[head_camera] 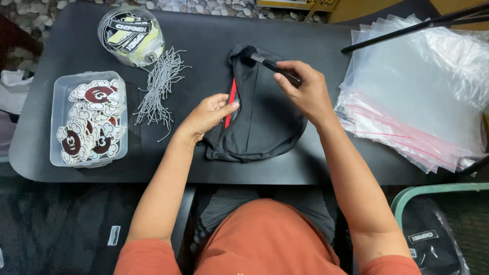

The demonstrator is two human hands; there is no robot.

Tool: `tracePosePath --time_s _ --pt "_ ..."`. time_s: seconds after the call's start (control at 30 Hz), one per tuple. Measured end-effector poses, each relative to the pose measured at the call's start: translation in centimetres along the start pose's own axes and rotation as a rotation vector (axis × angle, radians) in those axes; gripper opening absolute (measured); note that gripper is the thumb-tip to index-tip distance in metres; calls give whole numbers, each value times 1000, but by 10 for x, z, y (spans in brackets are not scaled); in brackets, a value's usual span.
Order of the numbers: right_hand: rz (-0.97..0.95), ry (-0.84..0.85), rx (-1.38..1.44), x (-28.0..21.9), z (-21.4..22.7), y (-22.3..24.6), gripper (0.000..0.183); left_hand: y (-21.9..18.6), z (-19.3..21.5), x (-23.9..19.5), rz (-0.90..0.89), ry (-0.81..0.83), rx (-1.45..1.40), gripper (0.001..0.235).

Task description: The person attaches a cartoon bear keychain to a metal chain and places it on a small black bag. They then use a brush to clean the bag and place it into a clear plastic bag.

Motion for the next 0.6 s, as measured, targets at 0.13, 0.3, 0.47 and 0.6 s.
tracePosePath --time_s 0.13,0.3,0.47,0.6 --pt "69 34 -82 -3 11 -5 20 3 2 0 0 3 -17 47" --pt "-141 50 -493 -30 60 -11 14 -1 1 -5 30 -19 -13 49" --pt "-300 228 -409 -74 58 80 15 0 5 -6 63 -44 30 50" --pt "-209 359 -204 -90 18 123 11 -3 3 -9 91 -55 66 52"
Point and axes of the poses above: each hand's wrist, its own x-axis towards the middle knuckle, its own z-axis out of the back of the hand, y = z × x, the point moved 5 cm from there along x, towards the middle knuckle, and after that the axes turned 10 degrees about y, right-handed, at the moved point
